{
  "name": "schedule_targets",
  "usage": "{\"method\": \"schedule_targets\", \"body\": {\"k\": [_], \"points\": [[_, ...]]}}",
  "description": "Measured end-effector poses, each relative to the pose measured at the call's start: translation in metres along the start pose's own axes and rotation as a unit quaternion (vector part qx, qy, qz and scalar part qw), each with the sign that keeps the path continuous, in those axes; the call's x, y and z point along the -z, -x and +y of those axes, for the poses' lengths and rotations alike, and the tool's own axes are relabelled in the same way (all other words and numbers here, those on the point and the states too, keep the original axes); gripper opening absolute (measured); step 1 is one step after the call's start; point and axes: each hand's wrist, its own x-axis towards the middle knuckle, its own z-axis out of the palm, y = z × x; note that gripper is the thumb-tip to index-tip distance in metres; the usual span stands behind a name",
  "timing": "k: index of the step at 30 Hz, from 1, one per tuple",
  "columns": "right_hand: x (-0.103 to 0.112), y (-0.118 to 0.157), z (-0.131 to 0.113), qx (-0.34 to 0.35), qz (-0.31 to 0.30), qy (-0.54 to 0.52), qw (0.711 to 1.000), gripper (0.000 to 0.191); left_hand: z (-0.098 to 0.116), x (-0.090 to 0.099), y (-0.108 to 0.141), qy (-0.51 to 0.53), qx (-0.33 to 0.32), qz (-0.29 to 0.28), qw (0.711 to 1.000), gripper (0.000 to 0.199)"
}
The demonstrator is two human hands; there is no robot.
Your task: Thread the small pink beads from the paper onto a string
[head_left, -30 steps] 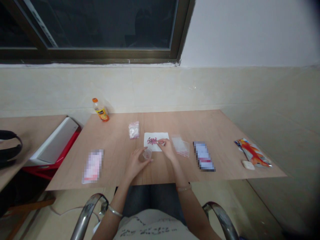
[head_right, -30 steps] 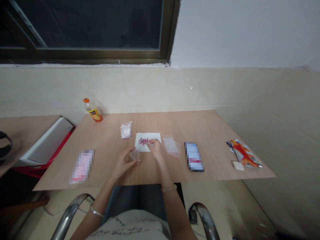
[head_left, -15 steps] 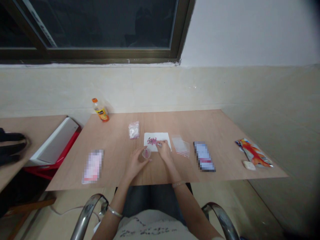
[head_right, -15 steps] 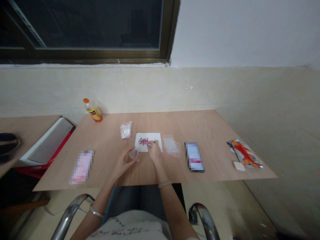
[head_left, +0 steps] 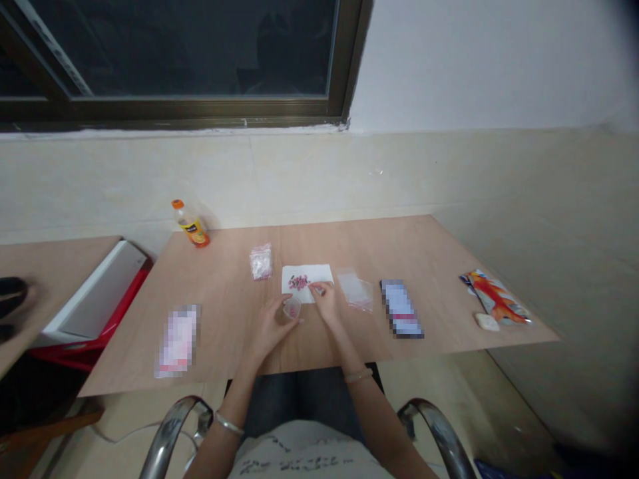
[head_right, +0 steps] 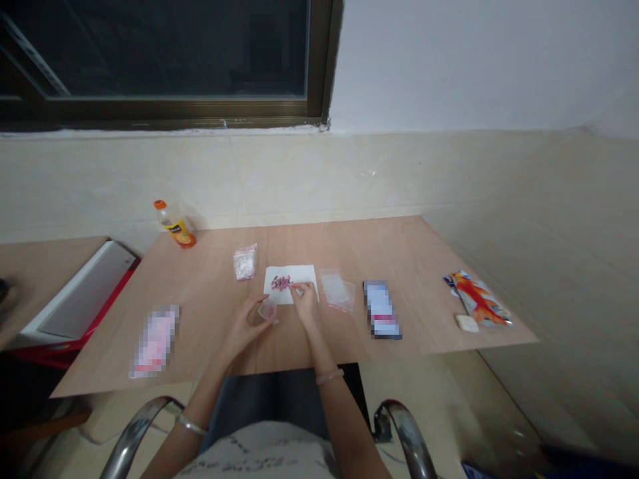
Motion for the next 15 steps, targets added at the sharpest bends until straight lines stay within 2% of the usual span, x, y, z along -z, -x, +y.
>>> {"method": "schedule_targets", "body": {"k": [4,8,12,15], "points": [[0.012,-0.001,-0.012,0.009,0.009,-0.029,0.999,0.024,0.002,-0.002,-0.003,0.0,0.0,-0.008,1.0,0.05],[0.029,0.001,-0.04,0.023,-0.008,-0.089,0.996,0.024,0.002,-0.003,-0.004,0.0,0.003,-0.008,1.0,0.048],[0.045,0.007,-0.07,0.057,-0.105,-0.141,0.983,0.02,-0.002,-0.003,-0.005,-0.002,0.001,-0.014,1.0,0.047],[0.05,0.012,-0.082,0.082,-0.181,-0.147,0.969,0.016,-0.005,-0.003,-0.006,-0.001,0.001,-0.014,1.0,0.048]]}}
